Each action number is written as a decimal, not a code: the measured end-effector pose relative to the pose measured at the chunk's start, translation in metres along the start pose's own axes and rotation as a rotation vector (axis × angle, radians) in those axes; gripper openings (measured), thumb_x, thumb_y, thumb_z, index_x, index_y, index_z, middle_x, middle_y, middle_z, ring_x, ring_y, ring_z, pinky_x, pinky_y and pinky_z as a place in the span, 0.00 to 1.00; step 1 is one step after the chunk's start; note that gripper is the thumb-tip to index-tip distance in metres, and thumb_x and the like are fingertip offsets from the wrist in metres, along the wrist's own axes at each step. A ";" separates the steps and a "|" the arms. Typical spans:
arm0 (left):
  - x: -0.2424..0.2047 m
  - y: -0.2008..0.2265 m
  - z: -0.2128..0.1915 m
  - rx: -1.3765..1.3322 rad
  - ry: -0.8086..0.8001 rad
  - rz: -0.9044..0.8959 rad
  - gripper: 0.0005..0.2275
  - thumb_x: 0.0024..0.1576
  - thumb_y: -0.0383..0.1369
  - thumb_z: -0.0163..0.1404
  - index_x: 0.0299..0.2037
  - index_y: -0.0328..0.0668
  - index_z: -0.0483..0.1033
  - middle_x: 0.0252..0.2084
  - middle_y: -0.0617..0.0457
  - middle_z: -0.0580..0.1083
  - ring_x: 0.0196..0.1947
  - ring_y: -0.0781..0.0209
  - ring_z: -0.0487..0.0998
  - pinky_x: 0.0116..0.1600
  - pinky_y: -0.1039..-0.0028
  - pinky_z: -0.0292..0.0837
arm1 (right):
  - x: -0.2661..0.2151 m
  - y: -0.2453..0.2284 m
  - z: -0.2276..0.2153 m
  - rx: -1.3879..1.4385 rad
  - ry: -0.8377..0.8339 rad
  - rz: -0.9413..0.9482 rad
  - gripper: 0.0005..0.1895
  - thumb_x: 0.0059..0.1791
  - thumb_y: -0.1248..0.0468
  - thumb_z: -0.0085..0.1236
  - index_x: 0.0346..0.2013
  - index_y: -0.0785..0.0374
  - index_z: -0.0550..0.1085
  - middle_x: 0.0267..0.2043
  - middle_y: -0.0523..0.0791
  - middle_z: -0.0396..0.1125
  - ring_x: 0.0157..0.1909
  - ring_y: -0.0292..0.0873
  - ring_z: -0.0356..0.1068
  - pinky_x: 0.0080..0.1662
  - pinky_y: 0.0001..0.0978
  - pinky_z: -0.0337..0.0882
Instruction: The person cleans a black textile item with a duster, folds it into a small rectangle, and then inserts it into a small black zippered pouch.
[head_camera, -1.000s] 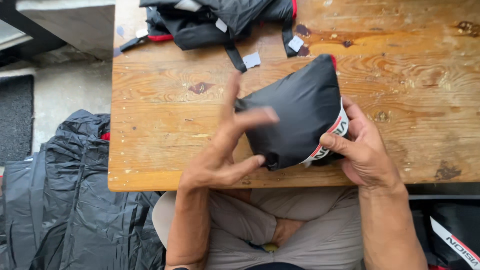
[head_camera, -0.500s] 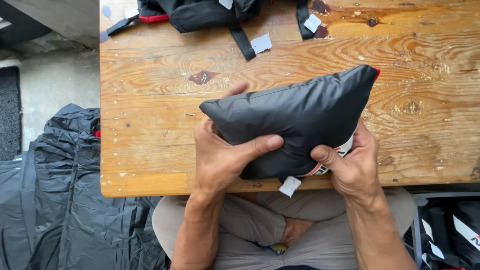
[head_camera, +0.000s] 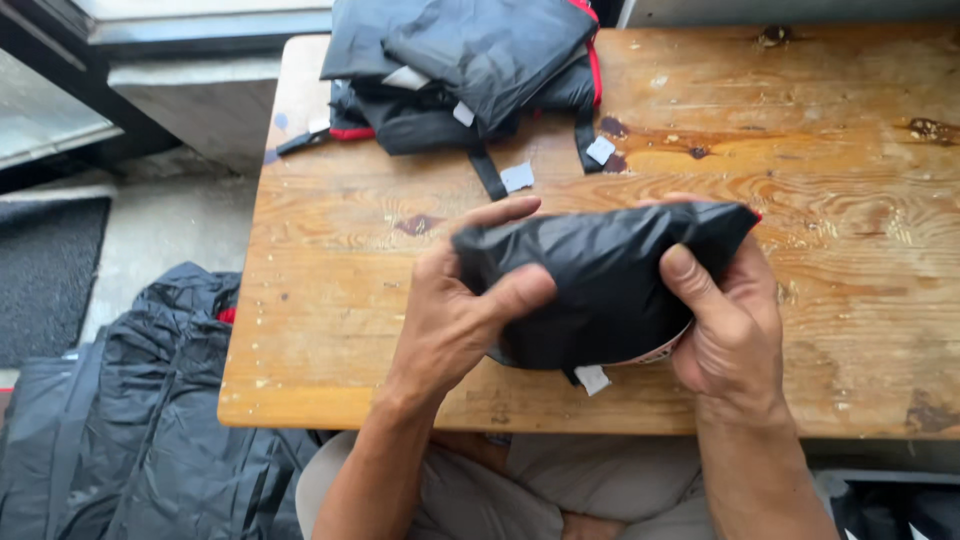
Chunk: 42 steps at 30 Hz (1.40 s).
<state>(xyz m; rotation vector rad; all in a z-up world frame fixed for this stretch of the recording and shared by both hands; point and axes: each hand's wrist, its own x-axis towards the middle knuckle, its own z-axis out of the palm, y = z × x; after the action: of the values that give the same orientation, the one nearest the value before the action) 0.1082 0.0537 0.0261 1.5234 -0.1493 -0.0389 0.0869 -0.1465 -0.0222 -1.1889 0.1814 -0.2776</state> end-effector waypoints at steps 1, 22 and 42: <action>0.004 -0.001 -0.001 0.015 -0.018 0.098 0.14 0.51 0.39 0.54 0.45 0.44 0.75 0.45 0.55 0.77 0.49 0.67 0.75 0.57 0.78 0.68 | 0.001 -0.002 0.004 -0.059 0.022 -0.107 0.21 0.42 0.68 0.58 0.50 0.60 0.69 0.48 0.43 0.68 0.48 0.37 0.69 0.53 0.25 0.70; -0.005 -0.024 0.019 -0.120 0.015 -0.303 0.31 0.32 0.33 0.64 0.51 0.35 0.74 0.36 0.55 0.79 0.35 0.72 0.77 0.45 0.80 0.78 | -0.016 -0.003 0.006 0.007 0.094 -0.153 0.24 0.47 0.40 0.50 0.38 0.58 0.68 0.39 0.51 0.69 0.46 0.49 0.74 0.51 0.43 0.78; -0.022 -0.027 0.007 0.142 0.033 -0.334 0.21 0.37 0.39 0.62 0.40 0.40 0.77 0.34 0.60 0.77 0.35 0.73 0.73 0.39 0.80 0.72 | -0.034 -0.007 -0.034 -0.096 -0.462 0.220 0.47 0.34 0.55 0.65 0.61 0.73 0.56 0.59 0.54 0.62 0.60 0.49 0.63 0.62 0.43 0.63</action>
<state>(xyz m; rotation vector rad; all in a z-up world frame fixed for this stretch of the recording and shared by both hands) 0.0877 0.0480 -0.0017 1.6767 0.1326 -0.2740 0.0439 -0.1684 -0.0287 -1.2851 -0.0802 0.2024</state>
